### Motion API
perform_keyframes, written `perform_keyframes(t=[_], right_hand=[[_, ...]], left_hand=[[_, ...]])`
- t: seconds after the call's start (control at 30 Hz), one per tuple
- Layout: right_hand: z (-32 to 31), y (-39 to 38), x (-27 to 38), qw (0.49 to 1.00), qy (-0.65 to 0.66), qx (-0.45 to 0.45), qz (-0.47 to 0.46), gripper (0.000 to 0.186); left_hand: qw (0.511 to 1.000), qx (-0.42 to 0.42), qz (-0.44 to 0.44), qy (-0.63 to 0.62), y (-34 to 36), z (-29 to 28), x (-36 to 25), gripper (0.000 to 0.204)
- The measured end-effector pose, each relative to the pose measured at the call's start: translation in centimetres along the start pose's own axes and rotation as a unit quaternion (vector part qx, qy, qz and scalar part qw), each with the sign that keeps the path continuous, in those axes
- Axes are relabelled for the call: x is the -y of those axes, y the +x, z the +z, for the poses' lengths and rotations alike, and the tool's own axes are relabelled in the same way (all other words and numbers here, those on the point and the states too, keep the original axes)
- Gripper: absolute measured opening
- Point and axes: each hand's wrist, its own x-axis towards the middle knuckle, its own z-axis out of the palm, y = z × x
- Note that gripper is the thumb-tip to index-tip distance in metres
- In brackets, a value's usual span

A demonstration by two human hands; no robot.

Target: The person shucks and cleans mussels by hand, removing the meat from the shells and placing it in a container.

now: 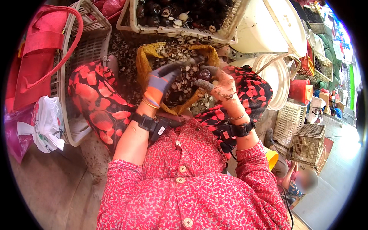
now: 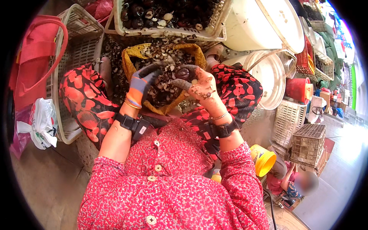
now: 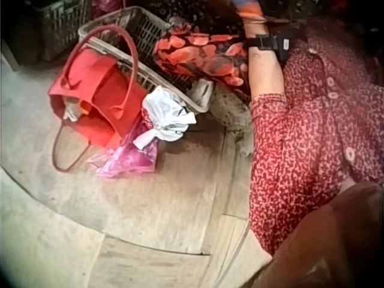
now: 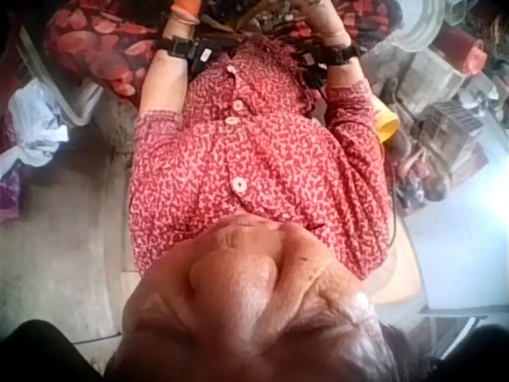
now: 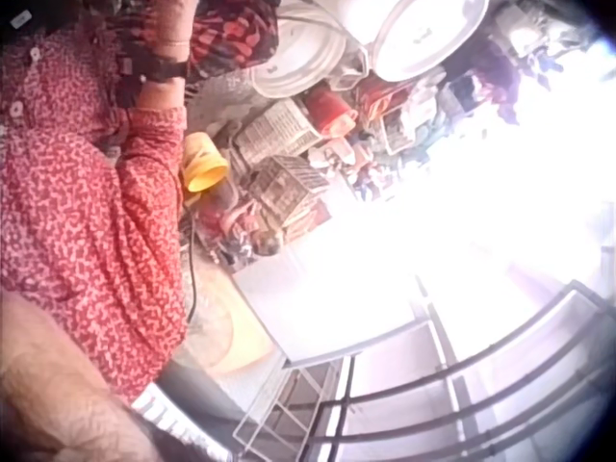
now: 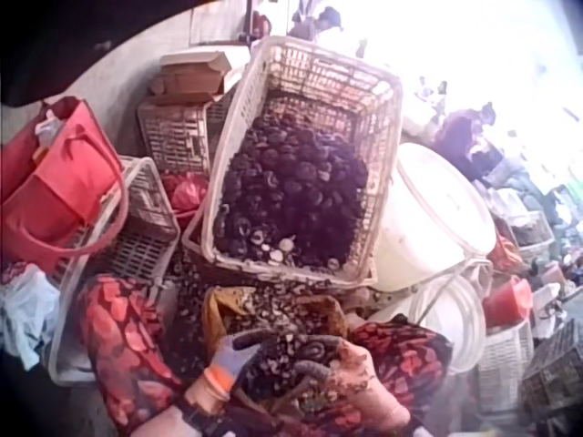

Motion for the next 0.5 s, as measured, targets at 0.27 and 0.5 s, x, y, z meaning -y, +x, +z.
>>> perform_keyframes(t=[0.27, 0.5], right_hand=[[-0.8, -0.6, 2.0, 0.993, 0.063, -0.001, 0.095, 0.039], [-0.2, -1.2, 1.2, 0.998, 0.013, 0.055, -0.019, 0.04]], left_hand=[[0.974, 0.017, 0.173, 0.144, 0.2, 0.2, 0.5, 0.028], [0.97, -0.015, 0.218, 0.11, 0.4, 0.4, 0.3, 0.024]])
